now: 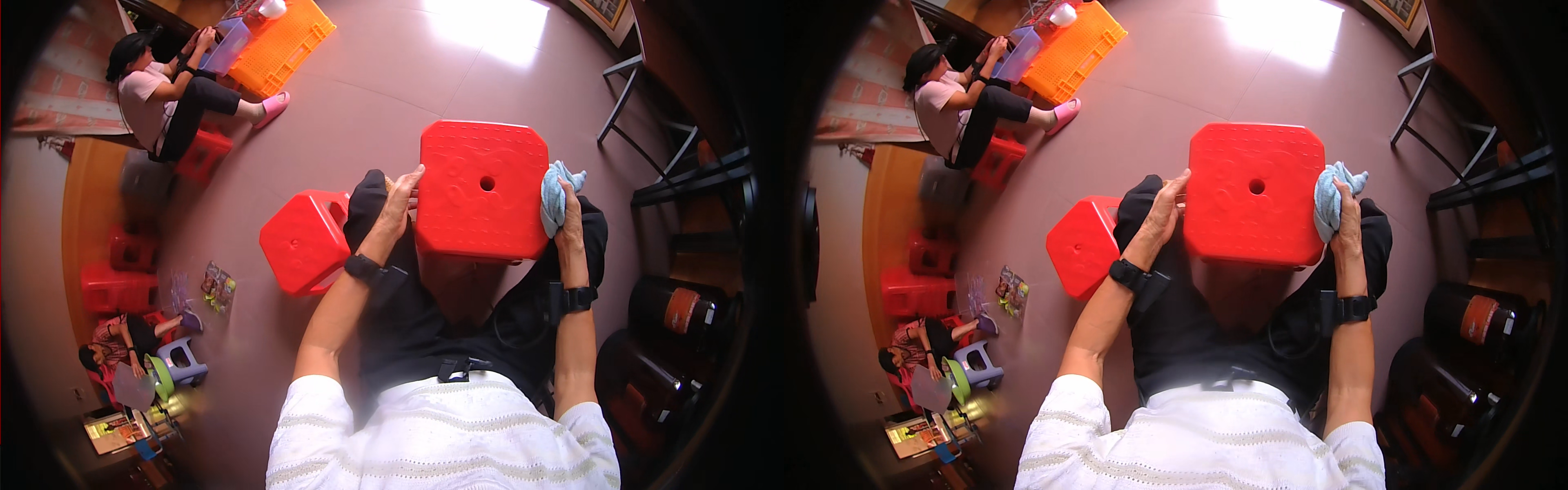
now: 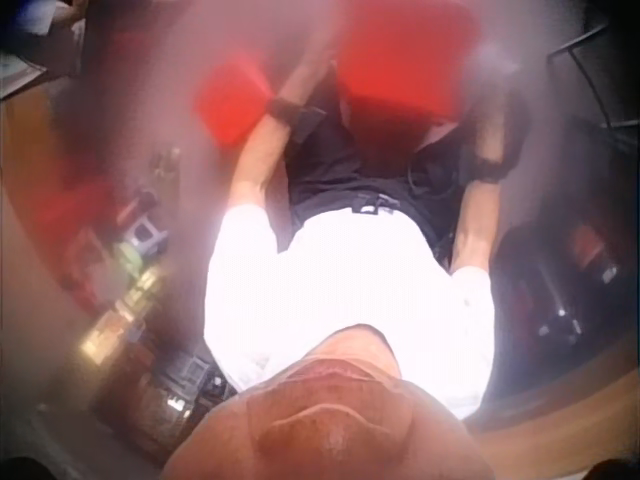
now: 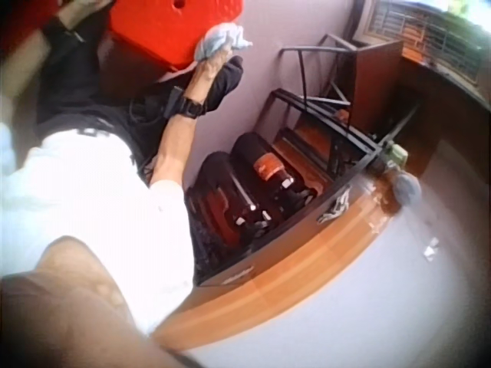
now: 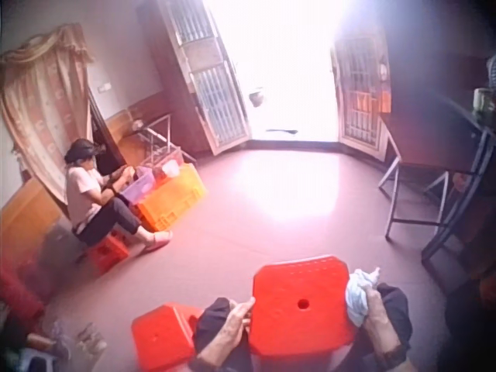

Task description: The person is wiping down red plastic stools with a cloth.

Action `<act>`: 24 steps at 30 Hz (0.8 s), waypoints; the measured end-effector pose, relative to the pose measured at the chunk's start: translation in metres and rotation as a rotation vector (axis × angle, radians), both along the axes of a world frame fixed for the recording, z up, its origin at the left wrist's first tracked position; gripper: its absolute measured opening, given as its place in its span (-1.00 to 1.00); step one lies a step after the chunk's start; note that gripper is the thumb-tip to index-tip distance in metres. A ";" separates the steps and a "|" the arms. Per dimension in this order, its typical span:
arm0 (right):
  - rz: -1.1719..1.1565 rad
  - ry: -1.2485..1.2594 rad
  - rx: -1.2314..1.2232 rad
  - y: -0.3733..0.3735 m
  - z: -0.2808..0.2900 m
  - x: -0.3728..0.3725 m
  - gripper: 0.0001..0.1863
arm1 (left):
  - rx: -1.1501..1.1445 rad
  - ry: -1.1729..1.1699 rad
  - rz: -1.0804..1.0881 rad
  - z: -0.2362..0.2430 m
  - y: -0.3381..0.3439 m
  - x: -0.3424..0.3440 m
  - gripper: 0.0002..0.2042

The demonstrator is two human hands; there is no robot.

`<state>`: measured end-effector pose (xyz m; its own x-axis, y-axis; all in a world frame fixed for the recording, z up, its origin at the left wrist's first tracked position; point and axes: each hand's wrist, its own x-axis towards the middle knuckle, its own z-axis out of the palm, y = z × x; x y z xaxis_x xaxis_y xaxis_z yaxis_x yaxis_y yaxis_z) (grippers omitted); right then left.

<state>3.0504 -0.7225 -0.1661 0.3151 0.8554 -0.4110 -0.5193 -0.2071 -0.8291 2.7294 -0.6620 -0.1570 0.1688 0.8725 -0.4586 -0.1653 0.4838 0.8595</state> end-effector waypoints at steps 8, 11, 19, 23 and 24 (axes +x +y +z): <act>-0.080 0.135 0.035 -0.018 -0.016 -0.009 -0.40 | -0.034 0.000 -0.020 0.007 -0.002 -0.014 -0.46; -0.048 0.111 -0.003 -0.024 -0.010 -0.010 -0.37 | -0.010 -0.014 -0.002 0.013 -0.006 -0.014 -0.45; -0.052 0.164 0.040 -0.028 -0.011 -0.001 -0.38 | 0.013 -0.033 -0.022 0.003 -0.007 -0.012 -0.40; -0.088 0.116 0.068 -0.030 0.002 -0.008 -0.37 | -0.021 -0.004 -0.015 -0.001 -0.006 -0.012 -0.58; -0.104 0.050 0.003 -0.027 0.006 -0.009 -0.36 | -0.040 -0.018 0.037 0.008 -0.005 -0.009 -0.63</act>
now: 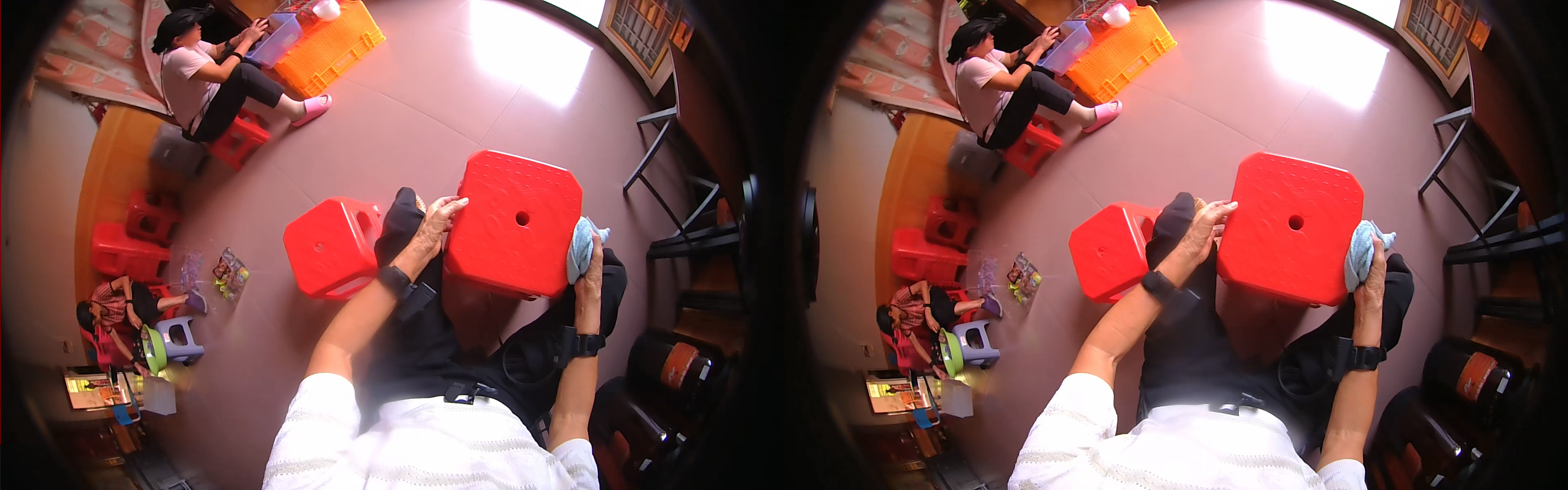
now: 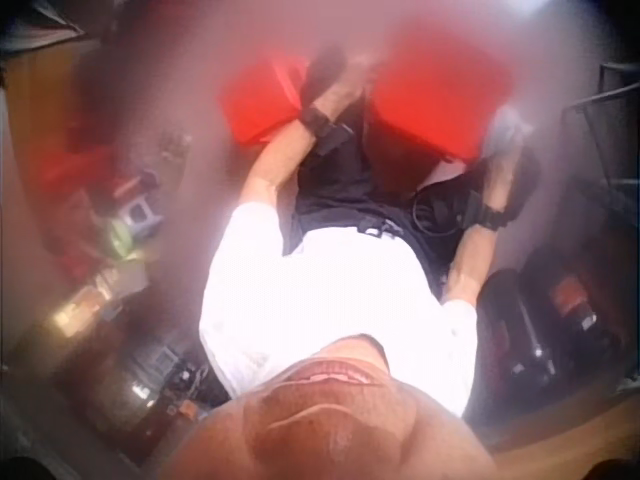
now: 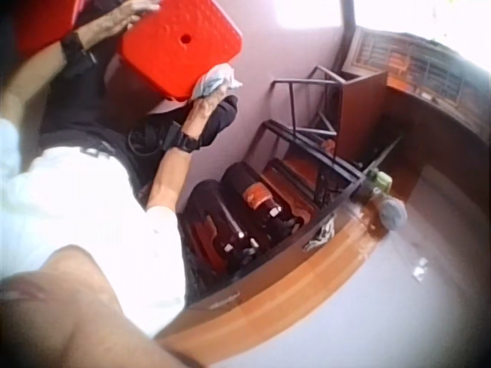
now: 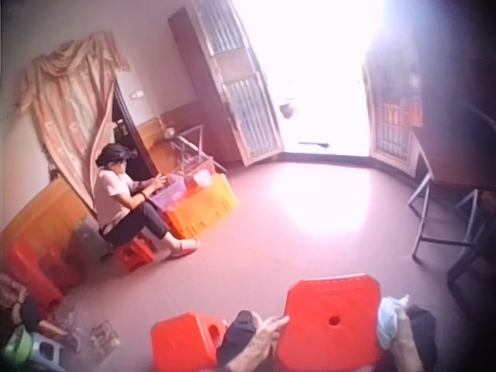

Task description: The person is wiping down red plastic stools with a cloth.

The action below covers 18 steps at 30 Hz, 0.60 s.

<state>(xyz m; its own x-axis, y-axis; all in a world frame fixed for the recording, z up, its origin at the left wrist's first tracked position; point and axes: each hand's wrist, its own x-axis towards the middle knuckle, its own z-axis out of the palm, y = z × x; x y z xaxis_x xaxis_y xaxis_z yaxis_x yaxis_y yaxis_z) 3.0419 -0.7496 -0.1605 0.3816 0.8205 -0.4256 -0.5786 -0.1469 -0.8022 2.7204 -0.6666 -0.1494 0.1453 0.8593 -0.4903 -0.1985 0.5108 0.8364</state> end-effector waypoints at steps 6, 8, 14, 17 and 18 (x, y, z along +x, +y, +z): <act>0.039 0.078 0.013 -0.007 0.001 0.016 -0.33 | 0.019 -0.066 -0.077 0.004 0.000 0.005 -0.51; 0.040 0.076 0.013 -0.009 0.000 0.018 -0.34 | 0.023 -0.067 -0.074 0.006 0.000 0.007 -0.52; 0.026 0.102 -0.025 -0.011 -0.011 0.019 -0.35 | 0.019 -0.047 -0.041 0.007 -0.008 0.011 -0.55; 0.028 0.126 0.020 -0.014 -0.007 0.018 -0.37 | 0.005 -0.117 -0.018 0.004 -0.007 0.014 -0.60; 0.033 0.146 0.061 -0.018 -0.007 0.019 -0.40 | 0.004 -0.181 0.007 0.003 -0.009 0.016 -0.64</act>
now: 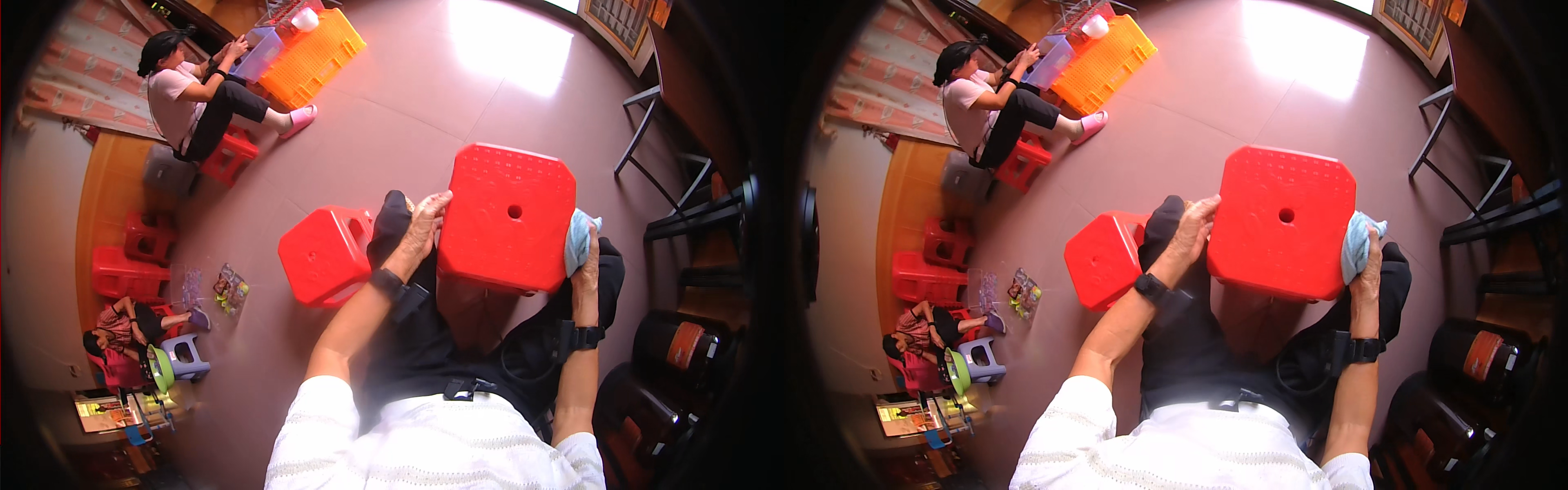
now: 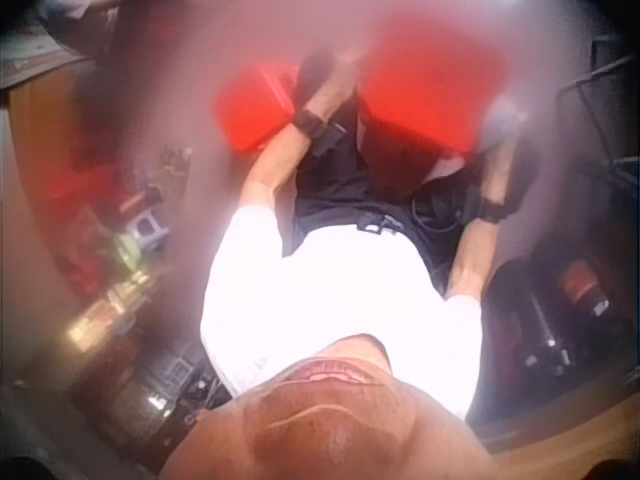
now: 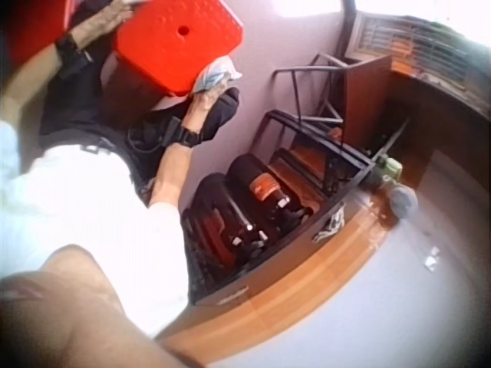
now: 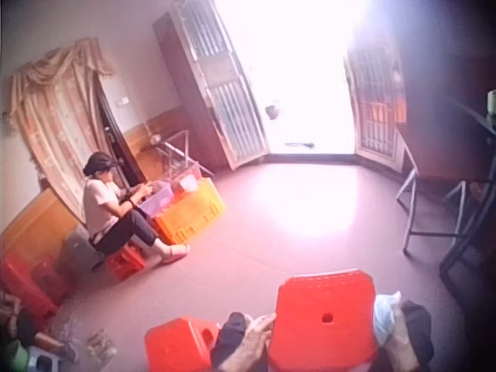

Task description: The person is wiping down red plastic stools with a cloth.

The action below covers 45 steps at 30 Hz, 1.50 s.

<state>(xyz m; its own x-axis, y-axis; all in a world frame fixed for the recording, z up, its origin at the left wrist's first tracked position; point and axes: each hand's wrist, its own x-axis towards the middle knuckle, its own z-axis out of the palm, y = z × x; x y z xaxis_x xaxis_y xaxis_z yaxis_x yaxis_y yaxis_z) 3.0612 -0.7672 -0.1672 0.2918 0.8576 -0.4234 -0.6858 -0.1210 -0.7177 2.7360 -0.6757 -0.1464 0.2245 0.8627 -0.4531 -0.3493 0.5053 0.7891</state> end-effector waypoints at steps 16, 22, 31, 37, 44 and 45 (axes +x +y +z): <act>0.013 -0.147 -0.151 0.009 -0.004 0.026 -0.46 | -0.067 0.149 -0.138 -0.012 0.026 0.006 -0.61; 0.050 -0.249 -0.168 0.013 -0.011 0.027 -0.53 | -0.057 0.218 -0.100 -0.020 0.033 0.009 -0.64; 0.114 -0.003 -0.038 0.023 -0.053 0.036 -0.49 | 0.070 0.096 -0.083 -0.033 0.041 -0.005 -0.67; 0.150 0.151 0.042 0.006 -0.032 0.028 -0.54 | 0.154 0.111 -0.068 -0.032 0.024 -0.016 -0.73; 0.230 -0.209 0.076 -0.003 -0.033 0.024 -0.54 | 0.148 0.139 -0.007 -0.024 0.018 -0.032 -0.76; 0.238 -0.211 0.077 0.000 -0.038 0.028 -0.54 | 0.148 0.137 0.000 -0.030 0.019 -0.028 -0.76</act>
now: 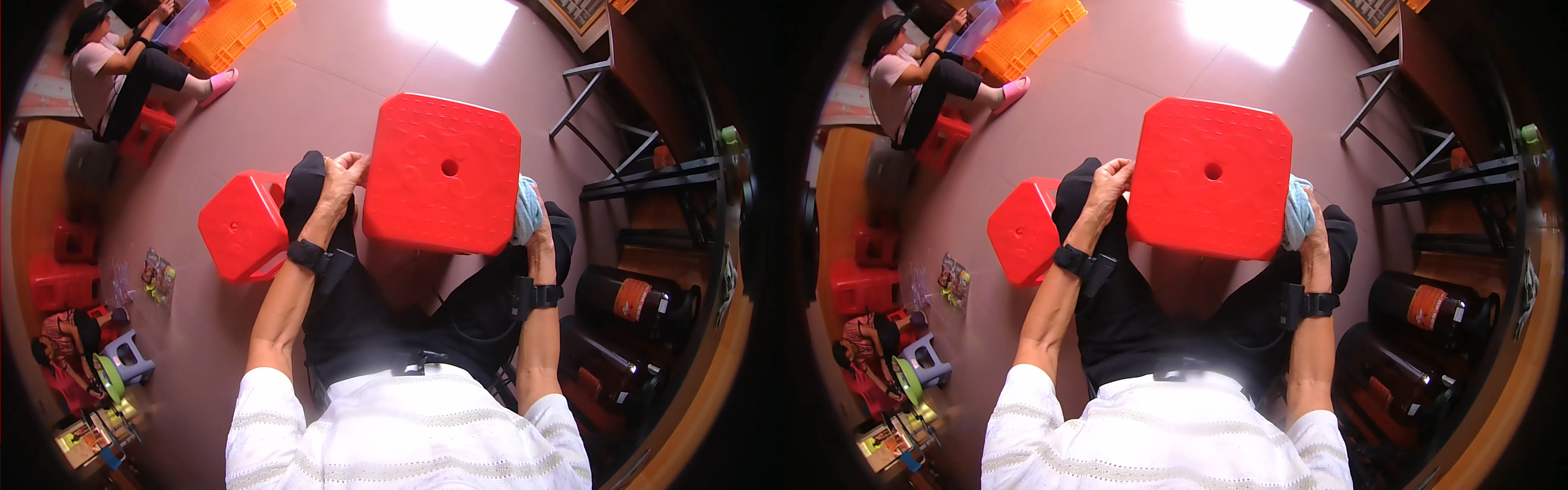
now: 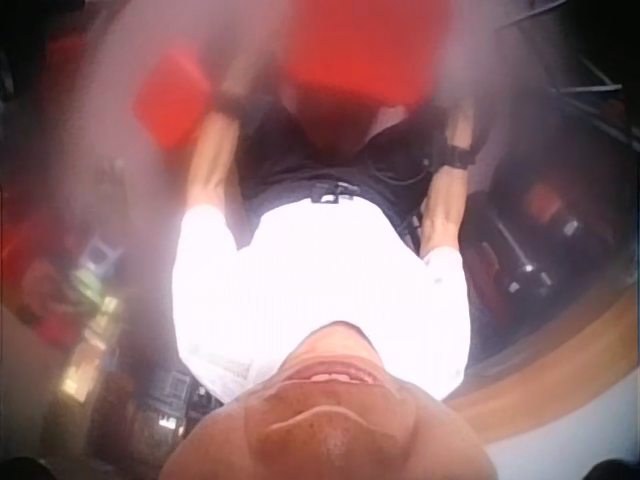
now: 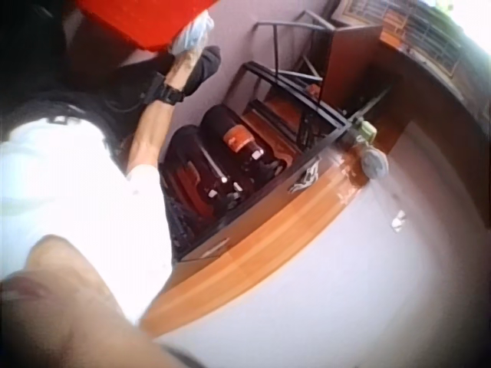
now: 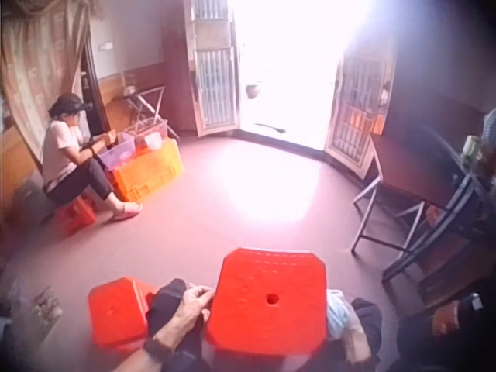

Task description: The person is wiping down red plastic stools with a cloth.

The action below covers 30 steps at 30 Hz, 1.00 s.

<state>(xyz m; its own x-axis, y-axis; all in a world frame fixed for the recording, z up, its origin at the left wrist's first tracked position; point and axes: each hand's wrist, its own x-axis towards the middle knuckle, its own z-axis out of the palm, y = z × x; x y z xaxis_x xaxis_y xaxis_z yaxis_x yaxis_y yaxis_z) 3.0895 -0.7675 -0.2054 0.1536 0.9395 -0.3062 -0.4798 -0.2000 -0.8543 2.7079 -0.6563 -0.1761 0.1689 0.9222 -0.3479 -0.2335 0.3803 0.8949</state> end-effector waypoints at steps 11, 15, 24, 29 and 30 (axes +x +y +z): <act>0.312 0.559 0.235 0.018 -0.067 0.025 -0.54 | 0.126 0.124 -0.033 -0.051 0.007 0.013 -0.85; 0.075 1.292 0.032 -0.005 -0.044 0.003 -0.51 | -0.014 -0.137 -0.093 -0.019 0.002 0.003 -0.83; 0.152 0.839 0.017 -0.009 -0.030 0.004 -0.48 | -0.032 -0.174 -0.103 -0.019 -0.003 -0.001 -0.76; 0.132 0.571 0.025 -0.011 -0.027 0.002 -0.46 | -0.112 -0.272 -0.130 -0.019 -0.008 0.001 -0.77; 0.123 0.520 0.025 -0.014 -0.025 0.003 -0.45 | -0.102 -0.302 -0.128 -0.016 -0.013 0.001 -0.78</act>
<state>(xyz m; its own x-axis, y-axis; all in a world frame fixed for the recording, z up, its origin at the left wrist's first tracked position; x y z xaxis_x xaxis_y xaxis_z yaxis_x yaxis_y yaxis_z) 3.0930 -0.7812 -0.2307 -0.1241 0.9489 -0.2901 -0.8153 -0.2642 -0.5152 2.7089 -0.6692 -0.1921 0.3904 0.8499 -0.3539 -0.4267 0.5077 0.7484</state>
